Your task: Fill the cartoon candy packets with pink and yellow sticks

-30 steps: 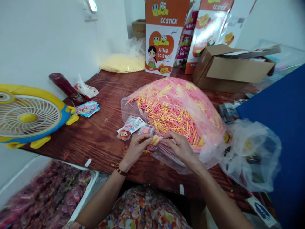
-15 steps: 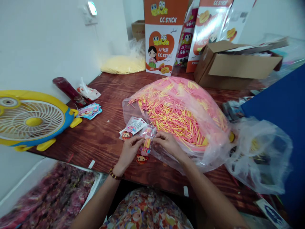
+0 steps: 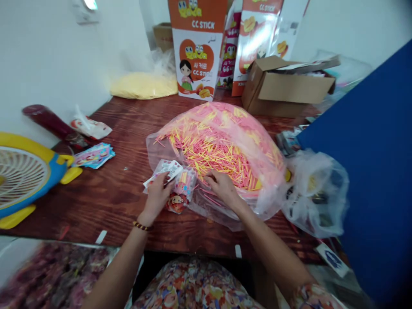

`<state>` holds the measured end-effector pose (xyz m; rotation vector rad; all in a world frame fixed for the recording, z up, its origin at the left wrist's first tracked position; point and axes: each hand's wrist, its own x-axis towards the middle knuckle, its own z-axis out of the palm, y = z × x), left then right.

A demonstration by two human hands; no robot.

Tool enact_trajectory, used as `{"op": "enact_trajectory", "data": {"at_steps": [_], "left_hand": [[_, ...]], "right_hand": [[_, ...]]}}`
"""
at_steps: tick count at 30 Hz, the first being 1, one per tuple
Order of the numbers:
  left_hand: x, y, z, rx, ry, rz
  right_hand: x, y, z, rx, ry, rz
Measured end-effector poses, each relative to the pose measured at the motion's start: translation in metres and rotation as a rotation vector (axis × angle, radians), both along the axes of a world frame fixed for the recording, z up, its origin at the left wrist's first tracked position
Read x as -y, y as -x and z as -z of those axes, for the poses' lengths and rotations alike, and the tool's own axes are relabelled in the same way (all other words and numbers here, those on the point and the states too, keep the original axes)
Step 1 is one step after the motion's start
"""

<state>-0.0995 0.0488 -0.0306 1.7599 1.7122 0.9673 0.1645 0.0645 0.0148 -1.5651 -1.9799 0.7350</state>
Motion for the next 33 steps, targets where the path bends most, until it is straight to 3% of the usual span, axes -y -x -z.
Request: {"op": "enact_trajectory", "data": {"at_steps": [2,5,9,12,18,33], "left_hand": [[-0.007,0.013,-0.003,-0.133,0.012,-0.068],[-0.02,0.03,-0.008,-0.391,0.093,-0.194],[-0.036,0.036,-0.008,-0.597,0.203,-0.24],[-0.043,0.033,-0.006,-0.666,0.231,-0.23],[-0.048,0.028,-0.007,-0.673,0.284,-0.23],[-0.053,0.04,0.003,-0.475,0.172,-0.247]], "right_hand": [[0.009,-0.039,-0.01,0.11,-0.007,0.037],[0.01,-0.102,-0.021,0.492,0.003,0.094],[0.001,-0.153,-0.021,0.94,0.011,-0.205],[-0.003,-0.162,-0.016,1.049,-0.134,-0.42],[-0.007,-0.162,-0.007,1.095,-0.314,-0.554],[-0.014,-0.18,0.004,0.996,-0.406,-0.639]]}}
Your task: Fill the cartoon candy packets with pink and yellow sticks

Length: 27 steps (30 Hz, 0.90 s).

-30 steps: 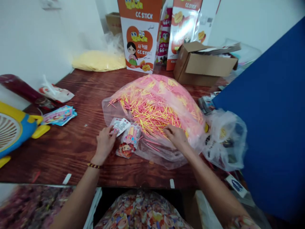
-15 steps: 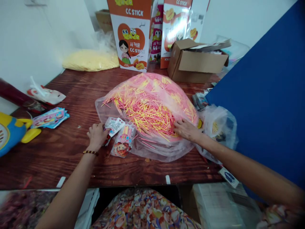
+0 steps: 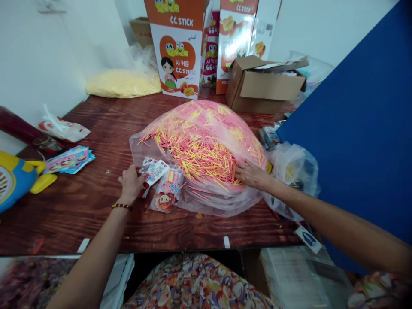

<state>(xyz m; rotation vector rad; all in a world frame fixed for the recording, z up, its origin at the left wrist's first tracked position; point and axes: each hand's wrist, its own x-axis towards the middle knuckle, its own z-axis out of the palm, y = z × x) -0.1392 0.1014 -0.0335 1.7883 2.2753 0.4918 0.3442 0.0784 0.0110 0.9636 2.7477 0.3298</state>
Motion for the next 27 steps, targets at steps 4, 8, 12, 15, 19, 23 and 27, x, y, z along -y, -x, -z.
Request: {"op": "enact_trajectory", "data": {"at_steps": [4,8,12,15,19,23,27], "left_hand": [[-0.001,0.004,-0.003,0.051,-0.008,0.005],[-0.001,0.009,-0.005,0.086,-0.047,-0.026],[-0.003,0.017,-0.001,0.188,-0.072,-0.03],[-0.006,0.024,0.002,0.257,-0.081,-0.031],[-0.008,0.029,0.002,0.277,-0.104,-0.004],[-0.006,0.03,0.0,0.23,-0.09,0.013],[-0.005,0.031,-0.003,0.18,-0.072,0.009]], "right_hand": [[-0.001,-0.01,0.0,-0.1,0.037,0.109],[-0.003,-0.012,-0.008,-0.168,0.13,0.215],[-0.002,0.005,-0.014,-0.363,0.177,0.369],[0.0,0.025,-0.013,-0.657,0.349,0.473],[0.004,0.051,-0.007,-1.041,0.67,0.643],[0.004,0.067,0.001,-1.192,0.778,0.767],[0.004,0.07,0.007,-1.206,0.691,0.879]]}}
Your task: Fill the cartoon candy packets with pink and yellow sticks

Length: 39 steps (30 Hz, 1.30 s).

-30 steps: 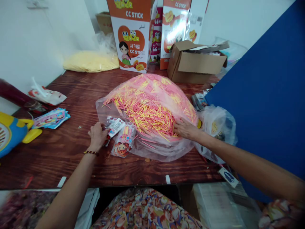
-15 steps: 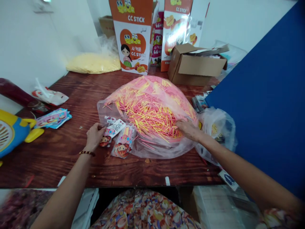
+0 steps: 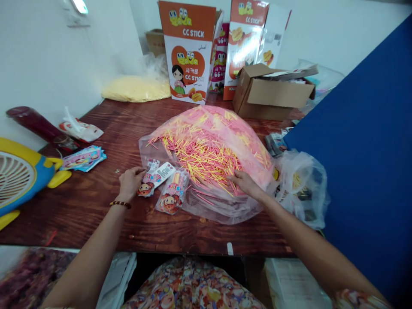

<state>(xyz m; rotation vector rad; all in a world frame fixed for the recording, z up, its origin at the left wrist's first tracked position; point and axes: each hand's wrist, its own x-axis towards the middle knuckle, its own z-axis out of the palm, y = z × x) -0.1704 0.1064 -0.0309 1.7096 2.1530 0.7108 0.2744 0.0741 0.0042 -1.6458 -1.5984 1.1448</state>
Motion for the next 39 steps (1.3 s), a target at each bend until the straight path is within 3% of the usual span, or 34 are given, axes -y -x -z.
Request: {"op": "enact_trajectory", "data": {"at_steps": [6,12,17,22,29,33,39], "left_hand": [[0.002,0.002,-0.004,0.041,-0.02,-0.004],[0.004,0.002,-0.008,0.055,-0.042,-0.011],[0.0,0.008,-0.003,0.132,-0.043,-0.025],[0.002,0.01,-0.001,0.2,-0.057,-0.043],[0.01,0.016,-0.003,0.199,-0.093,-0.06],[0.009,0.013,-0.003,0.183,-0.082,-0.045],[0.009,0.008,-0.014,-0.025,-0.086,0.036]], "right_hand": [[0.003,0.0,-0.008,-0.12,0.045,0.074],[0.018,0.015,-0.01,-0.317,-0.003,0.182],[0.032,0.045,0.003,-0.423,0.024,0.182],[0.034,0.073,0.022,-0.136,-0.14,0.122],[0.05,0.08,0.036,-0.366,-0.15,0.167],[0.069,0.084,0.05,-0.304,-0.149,0.096],[0.077,0.088,0.057,-0.34,-0.118,0.082]]}}
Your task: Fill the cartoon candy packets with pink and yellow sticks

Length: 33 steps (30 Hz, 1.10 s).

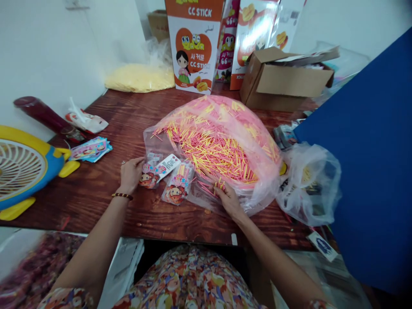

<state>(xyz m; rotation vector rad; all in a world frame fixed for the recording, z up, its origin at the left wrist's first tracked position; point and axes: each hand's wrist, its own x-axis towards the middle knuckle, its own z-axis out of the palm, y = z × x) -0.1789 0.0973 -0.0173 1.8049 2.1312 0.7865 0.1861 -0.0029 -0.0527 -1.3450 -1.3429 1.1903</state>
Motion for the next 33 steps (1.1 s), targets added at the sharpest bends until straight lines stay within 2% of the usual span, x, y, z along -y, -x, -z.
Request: {"op": "enact_trajectory", "data": {"at_steps": [5,7,9,12,16,20,23,26,29,31,33], "left_hand": [[-0.001,0.002,-0.013,0.074,-0.02,-0.057],[0.001,0.0,-0.021,0.22,-0.027,-0.109],[0.009,-0.005,-0.032,0.473,-0.033,-0.147],[0.028,-0.024,-0.048,0.807,-0.015,-0.114],[0.06,-0.069,-0.058,0.937,0.097,0.0],[0.087,-0.115,-0.051,1.012,0.207,0.116],[0.101,-0.134,-0.042,1.004,0.229,0.22],[0.112,-0.138,-0.032,0.952,0.243,0.268],[0.119,-0.136,-0.025,0.97,0.239,0.243],[0.123,-0.134,-0.022,0.979,0.235,0.251],[0.126,-0.133,-0.02,0.971,0.262,0.273]], "right_hand": [[-0.002,0.001,0.0,-0.031,0.059,0.057],[-0.002,0.0,-0.001,-0.034,0.061,0.087],[-0.002,-0.001,-0.004,-0.024,0.046,0.09],[0.002,-0.002,-0.009,-0.045,0.021,0.086],[0.008,0.0,-0.012,0.016,-0.031,0.034],[0.007,0.001,-0.013,-0.063,0.009,0.043],[0.002,-0.003,-0.016,-0.107,0.045,0.083],[-0.004,-0.008,-0.02,-0.047,0.026,0.108],[-0.008,-0.008,-0.025,0.038,-0.009,0.022],[-0.011,-0.006,-0.029,0.188,-0.04,-0.045],[-0.013,-0.003,-0.033,0.434,-0.081,-0.103]]}}
